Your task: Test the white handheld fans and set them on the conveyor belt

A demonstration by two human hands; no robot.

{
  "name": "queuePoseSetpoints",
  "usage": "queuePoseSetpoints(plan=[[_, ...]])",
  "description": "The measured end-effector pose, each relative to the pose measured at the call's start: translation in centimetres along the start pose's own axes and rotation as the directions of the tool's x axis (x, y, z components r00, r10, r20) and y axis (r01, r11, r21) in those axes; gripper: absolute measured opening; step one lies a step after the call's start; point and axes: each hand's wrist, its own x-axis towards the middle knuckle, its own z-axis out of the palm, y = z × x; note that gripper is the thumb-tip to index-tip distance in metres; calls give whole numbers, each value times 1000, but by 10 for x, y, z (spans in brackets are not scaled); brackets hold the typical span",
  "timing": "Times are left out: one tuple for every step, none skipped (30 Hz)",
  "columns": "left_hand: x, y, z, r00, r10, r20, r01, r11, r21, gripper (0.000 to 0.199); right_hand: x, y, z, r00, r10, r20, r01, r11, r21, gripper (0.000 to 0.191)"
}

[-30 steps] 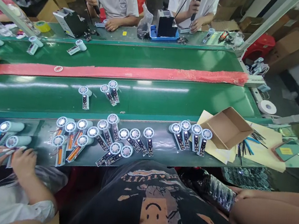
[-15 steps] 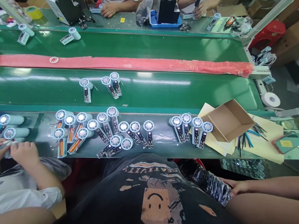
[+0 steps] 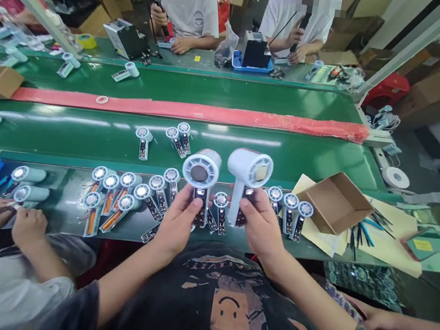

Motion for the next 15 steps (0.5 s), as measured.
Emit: queuePoseSetpoints(plan=[[3,-3,8,1000,-6,-1,6,999,-50,47,-6,2,-23,998,5,-57,-5,1000,5,43],[5,-5,14,1000,-15,-6,14,996,-92,49,-11,5,-42,993,8,-116,-7,1000,14,45],[6,-4,18,1000,-20,-19,18,992,-123,50,-14,7,-57,985,9,-173,-4,1000,30,46],[6,-3,19,999,-22,-36,17,990,-141,50,-15,10,-68,975,11,-220,0,999,51,46],[7,-1,20,999,-25,-46,18,988,-154,49,-15,12,-74,967,13,-255,6,997,75,45],[8,1,18,998,-31,-50,22,986,-166,49,-14,15,-77,961,16,-276,12,995,98,45],[10,3,17,998,-37,-50,28,984,-177,49,-13,17,-76,959,19,-284,16,993,118,44],[12,4,14,998,-45,-46,36,982,-187,49,-11,19,-74,958,25,-285,15,991,135,44],[15,5,11,998,-55,-42,46,979,-197,49,-9,20,-70,958,33,-284,10,989,150,44],[18,5,7,997,-65,-40,55,977,-204,48,-7,22,-66,957,42,-288,6,986,165,43],[21,5,4,997,-73,-35,64,977,-205,48,-5,23,-62,954,51,-294,3,984,180,43],[24,6,0,997,-78,-22,72,977,-201,47,-2,23,-59,951,61,-302,-2,981,193,43],[26,6,-5,997,-79,-1,77,978,-193,47,0,24,-55,948,71,-311,-7,979,202,43],[29,8,-9,997,-77,27,81,980,-184,47,2,24,-52,944,78,-320,-10,978,209,43],[31,9,-14,995,-75,59,84,981,-175,48,4,25,-48,941,85,-329,-13,977,215,44]])
